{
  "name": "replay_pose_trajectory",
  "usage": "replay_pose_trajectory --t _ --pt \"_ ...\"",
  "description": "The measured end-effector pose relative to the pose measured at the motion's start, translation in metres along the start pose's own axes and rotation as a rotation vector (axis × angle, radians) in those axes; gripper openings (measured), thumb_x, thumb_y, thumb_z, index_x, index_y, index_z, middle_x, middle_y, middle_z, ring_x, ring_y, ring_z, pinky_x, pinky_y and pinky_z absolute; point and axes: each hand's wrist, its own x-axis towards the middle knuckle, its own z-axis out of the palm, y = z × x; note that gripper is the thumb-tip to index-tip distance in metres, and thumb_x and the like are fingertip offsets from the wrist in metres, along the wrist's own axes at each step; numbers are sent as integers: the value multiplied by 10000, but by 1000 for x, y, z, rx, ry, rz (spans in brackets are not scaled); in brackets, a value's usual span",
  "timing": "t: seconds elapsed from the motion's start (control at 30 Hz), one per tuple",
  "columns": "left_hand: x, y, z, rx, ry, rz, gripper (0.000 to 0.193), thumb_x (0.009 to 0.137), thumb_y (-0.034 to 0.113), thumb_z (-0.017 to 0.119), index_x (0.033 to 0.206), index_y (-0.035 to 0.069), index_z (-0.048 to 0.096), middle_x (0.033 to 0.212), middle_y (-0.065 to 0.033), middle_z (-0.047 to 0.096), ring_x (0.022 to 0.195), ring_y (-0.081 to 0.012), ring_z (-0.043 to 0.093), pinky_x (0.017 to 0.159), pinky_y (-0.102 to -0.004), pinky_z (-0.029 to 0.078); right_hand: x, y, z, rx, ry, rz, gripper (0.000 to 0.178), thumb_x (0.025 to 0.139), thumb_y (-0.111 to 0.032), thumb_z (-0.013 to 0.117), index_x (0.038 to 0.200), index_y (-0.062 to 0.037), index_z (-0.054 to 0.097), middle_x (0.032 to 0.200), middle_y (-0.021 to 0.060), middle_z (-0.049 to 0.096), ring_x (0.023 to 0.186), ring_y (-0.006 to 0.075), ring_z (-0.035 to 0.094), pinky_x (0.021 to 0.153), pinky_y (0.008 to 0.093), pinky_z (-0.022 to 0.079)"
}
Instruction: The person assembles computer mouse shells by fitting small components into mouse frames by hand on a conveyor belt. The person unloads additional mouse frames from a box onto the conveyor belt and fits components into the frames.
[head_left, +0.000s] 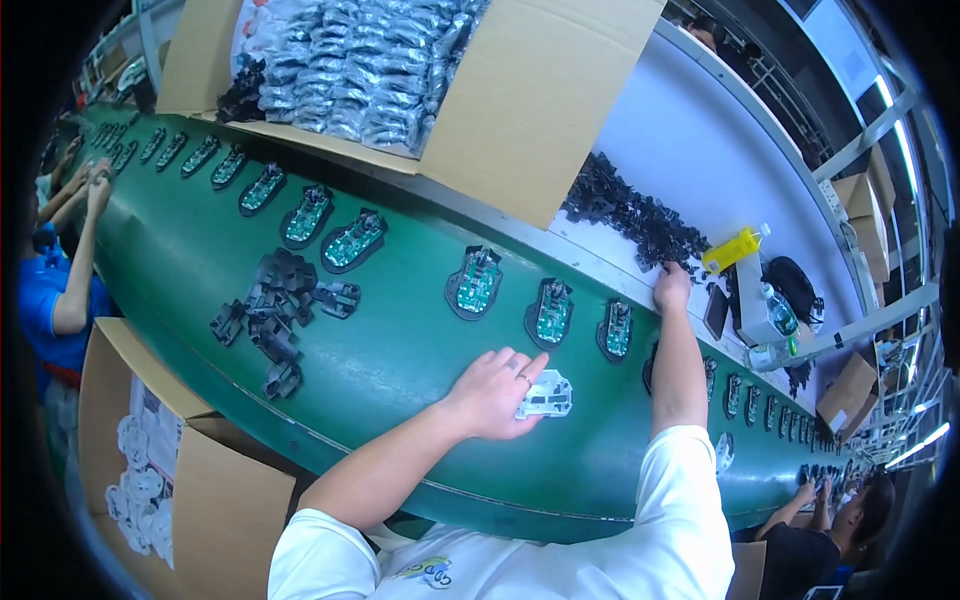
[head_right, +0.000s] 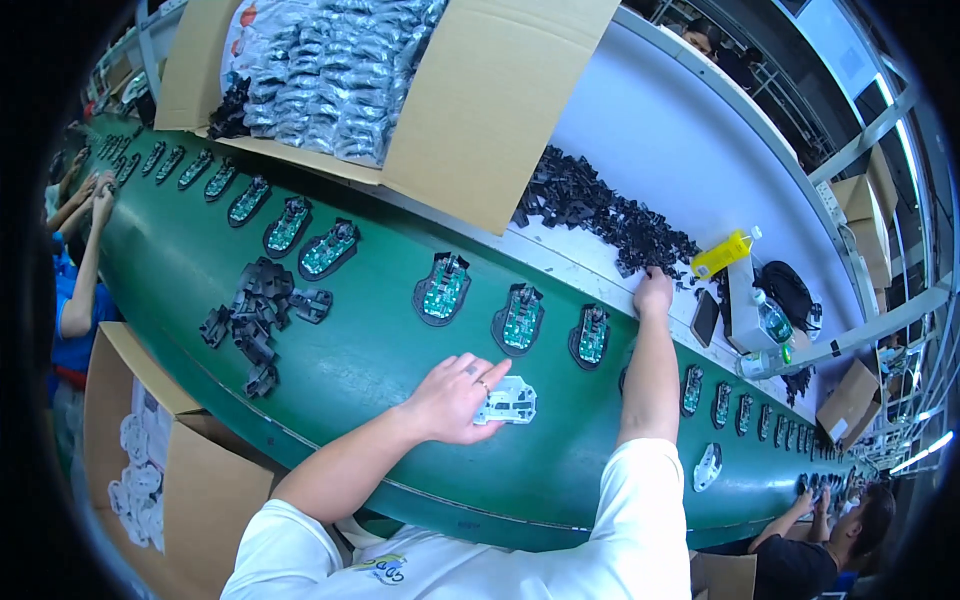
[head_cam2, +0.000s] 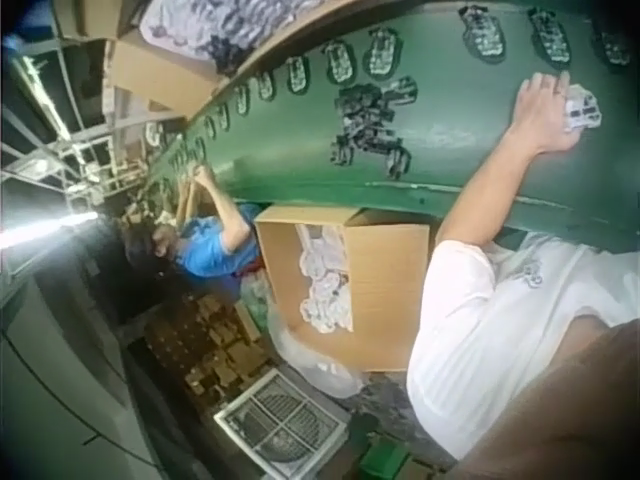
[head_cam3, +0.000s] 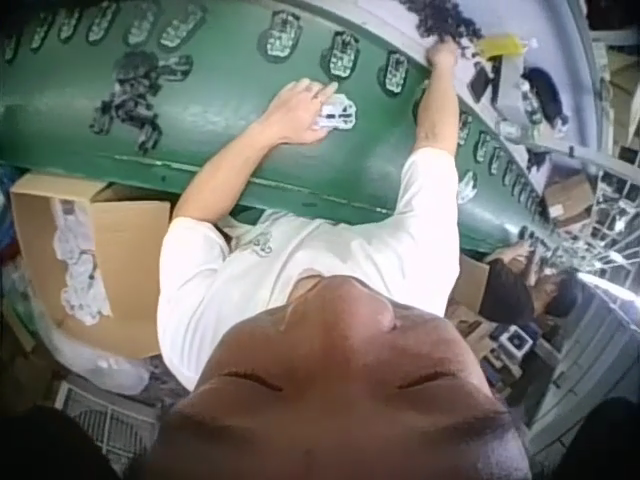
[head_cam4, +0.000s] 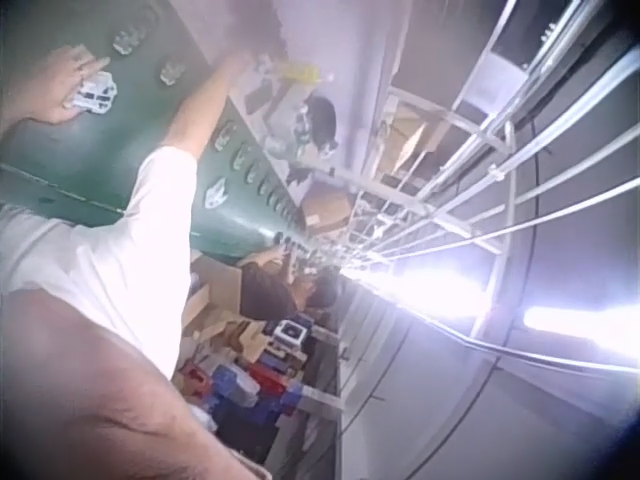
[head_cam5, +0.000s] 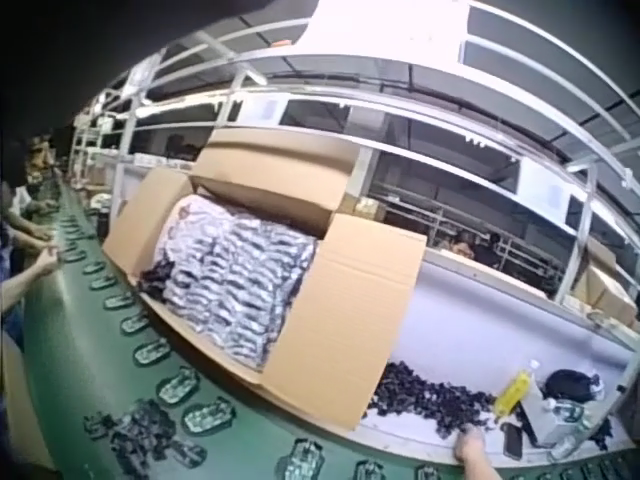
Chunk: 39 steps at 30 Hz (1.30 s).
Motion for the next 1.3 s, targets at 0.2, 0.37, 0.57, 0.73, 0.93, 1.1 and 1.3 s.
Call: replay_pose_trajectory --t 0.2,0.37,0.57,0.73,0.93,1.1,1.3 --pt "4 -3 12 -63 84 9 833 774 380 826 1454 -7 540 1239 -179 618 1107 -351 620 977 -458 521 -23 16 -20 107 202 140 260 903 -119 592 1139 -107 700 1070 230 738 1050 412 701 907 491 546" --pt "-3 -8 16 -97 325 -119 838 736 263 867 1464 18 532 1221 -187 597 928 -373 711 767 -455 616 -123 -15 -79 166 219 -652 429 874 18 632 1273 -120 707 974 190 666 867 379 687 775 450 574" --pt "2 2 13 -63 256 -99 876 723 218 887 1482 8 504 1249 -189 585 957 -375 707 785 -456 614 -305 -5 -130 -100 -140 -832 572 795 5 633 1360 -88 649 1167 157 595 1036 359 646 876 417 583" --pt "-4 6 17 -80 240 -102 871 721 219 887 1481 21 511 1257 -174 581 1019 -363 695 828 -449 606 -339 10 -124 -100 0 -843 305 866 -79 700 1161 -4 685 1225 178 641 1184 419 622 1021 435 546" --pt "-17 14 17 -45 210 -56 835 744 253 874 1468 24 526 1276 -174 565 1064 -360 678 840 -450 607 -317 1 -120 281 14 -667 200 880 -115 780 1038 -28 694 846 102 689 828 297 683 728 405 555" --pt "-17 16 13 -21 214 -52 824 736 235 865 1462 28 535 1258 -167 585 1014 -360 693 827 -451 602 -299 2 -128 310 -155 -786 178 874 -106 783 1035 -48 733 829 107 680 785 309 673 726 410 569" --pt "-20 23 5 -8 162 -127 877 723 305 867 1477 31 513 1252 -176 578 1021 -367 688 787 -466 603 -322 -76 -159 777 -245 -444 54 930 -29 726 968 -21 765 864 90 720 717 132 713 638 275 581"
